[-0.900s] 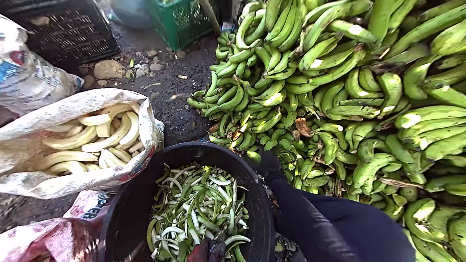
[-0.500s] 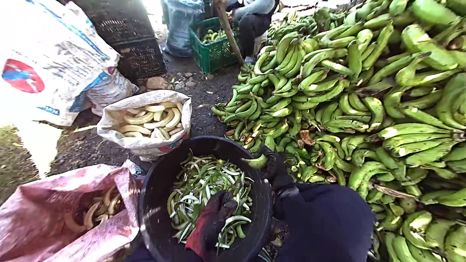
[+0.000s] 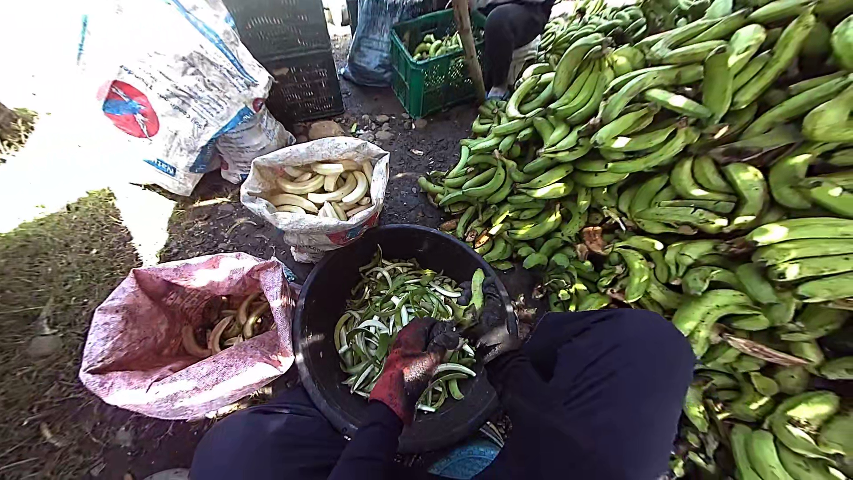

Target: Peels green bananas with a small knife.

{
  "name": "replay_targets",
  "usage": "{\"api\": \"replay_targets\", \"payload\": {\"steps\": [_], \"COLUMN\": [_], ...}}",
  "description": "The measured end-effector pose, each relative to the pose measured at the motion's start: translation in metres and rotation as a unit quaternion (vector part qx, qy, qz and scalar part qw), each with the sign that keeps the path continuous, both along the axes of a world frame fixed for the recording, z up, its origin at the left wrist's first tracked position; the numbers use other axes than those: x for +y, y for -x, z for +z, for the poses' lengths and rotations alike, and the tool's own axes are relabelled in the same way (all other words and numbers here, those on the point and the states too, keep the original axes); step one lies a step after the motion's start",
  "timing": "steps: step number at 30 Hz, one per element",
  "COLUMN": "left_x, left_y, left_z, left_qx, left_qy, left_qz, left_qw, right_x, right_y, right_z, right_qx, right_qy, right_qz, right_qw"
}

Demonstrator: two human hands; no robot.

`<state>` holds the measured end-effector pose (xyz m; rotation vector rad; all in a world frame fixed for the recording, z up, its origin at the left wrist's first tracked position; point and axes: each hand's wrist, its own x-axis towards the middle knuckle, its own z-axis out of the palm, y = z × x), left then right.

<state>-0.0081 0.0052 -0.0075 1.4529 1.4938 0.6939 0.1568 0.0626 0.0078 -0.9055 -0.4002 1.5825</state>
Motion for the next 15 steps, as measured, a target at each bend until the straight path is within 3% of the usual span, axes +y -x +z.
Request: {"api": "replay_targets", "payload": {"steps": [2, 4, 7, 11, 15], "left_x": [0.005, 0.006, 0.002, 0.001, 0.004], "left_y": [0.006, 0.009, 0.010, 0.007, 0.008], "left_z": [-0.010, -0.013, 0.006, 0.023, 0.016], "left_qx": [0.004, 0.011, -0.012, 0.018, 0.031], "left_qy": [0.042, 0.071, 0.080, 0.081, 0.069], "left_qz": [0.057, 0.066, 0.013, -0.053, -0.052], "left_qw": [0.997, 0.995, 0.997, 0.995, 0.996], "right_x": [0.002, 0.001, 0.009, 0.020, 0.017], "right_y": [-0.003, -0.005, -0.017, -0.024, -0.012], "right_z": [-0.008, -0.003, -0.018, -0.018, -0.011], "right_qx": [0.050, 0.037, -0.053, -0.005, -0.011], "right_qy": [0.003, 0.021, 0.000, 0.069, 0.095], "right_qz": [0.012, 0.008, 0.061, 0.104, 0.152], "right_qw": [0.999, 0.999, 0.997, 0.992, 0.984]}}
